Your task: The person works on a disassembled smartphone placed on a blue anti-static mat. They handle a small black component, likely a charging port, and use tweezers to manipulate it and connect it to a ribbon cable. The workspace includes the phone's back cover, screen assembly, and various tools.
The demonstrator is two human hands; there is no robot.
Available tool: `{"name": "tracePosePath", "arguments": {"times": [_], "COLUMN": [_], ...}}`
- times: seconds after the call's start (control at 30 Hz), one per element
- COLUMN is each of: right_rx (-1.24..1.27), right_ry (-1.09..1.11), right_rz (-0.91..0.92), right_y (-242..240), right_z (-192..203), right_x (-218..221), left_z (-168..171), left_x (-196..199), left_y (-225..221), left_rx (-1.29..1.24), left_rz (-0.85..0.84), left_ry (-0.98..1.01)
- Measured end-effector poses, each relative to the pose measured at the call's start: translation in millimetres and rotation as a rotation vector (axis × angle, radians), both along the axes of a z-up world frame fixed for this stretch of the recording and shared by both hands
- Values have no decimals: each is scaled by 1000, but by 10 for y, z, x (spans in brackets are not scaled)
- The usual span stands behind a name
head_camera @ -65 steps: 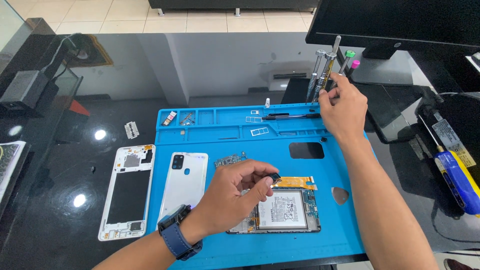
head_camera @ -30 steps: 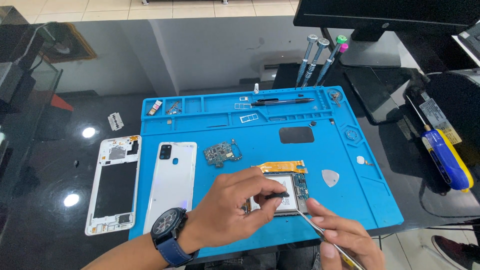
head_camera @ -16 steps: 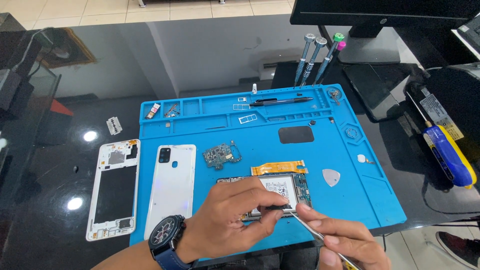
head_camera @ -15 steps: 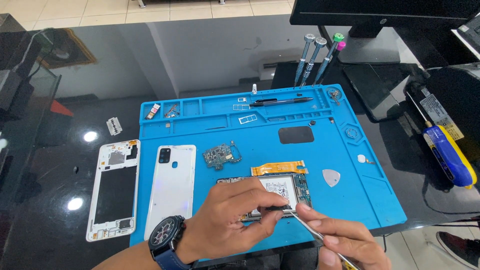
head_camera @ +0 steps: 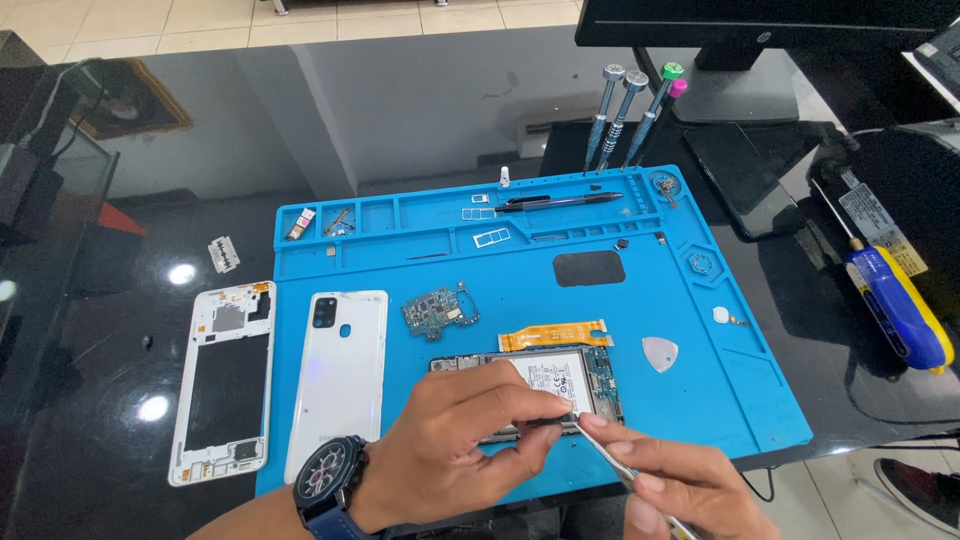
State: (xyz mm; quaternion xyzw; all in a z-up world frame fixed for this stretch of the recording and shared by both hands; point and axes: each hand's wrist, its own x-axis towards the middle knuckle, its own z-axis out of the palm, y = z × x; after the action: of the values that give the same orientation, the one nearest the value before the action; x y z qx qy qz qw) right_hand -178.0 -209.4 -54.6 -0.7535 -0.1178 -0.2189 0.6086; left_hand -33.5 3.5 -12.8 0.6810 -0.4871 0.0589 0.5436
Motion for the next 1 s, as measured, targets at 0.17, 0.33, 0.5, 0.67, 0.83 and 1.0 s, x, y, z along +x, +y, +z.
{"name": "tracePosePath", "arguments": {"times": [0.17, 0.33, 0.5, 0.67, 0.83, 1.0], "right_rx": [121, 75, 288, 335, 488, 103], "right_ry": [-62, -61, -83, -35, -98, -43], "right_rz": [-313, -243, -135, -261, -1, 73], "right_y": [346, 169, 152, 237, 36, -89], "right_z": [296, 275, 180, 250, 174, 172], "right_x": [179, 262, 325, 424, 336, 106], "left_z": [-64, -100, -152, -95, -8, 113], "left_x": [4, 9, 26, 16, 14, 25], "left_y": [30, 35, 35, 8, 15, -20], "left_rx": [66, 89, 110, 90, 70, -1], "left_rz": [-27, -46, -67, -50, -97, -62], "left_ry": [-45, -63, -27, -55, 41, 309]}}
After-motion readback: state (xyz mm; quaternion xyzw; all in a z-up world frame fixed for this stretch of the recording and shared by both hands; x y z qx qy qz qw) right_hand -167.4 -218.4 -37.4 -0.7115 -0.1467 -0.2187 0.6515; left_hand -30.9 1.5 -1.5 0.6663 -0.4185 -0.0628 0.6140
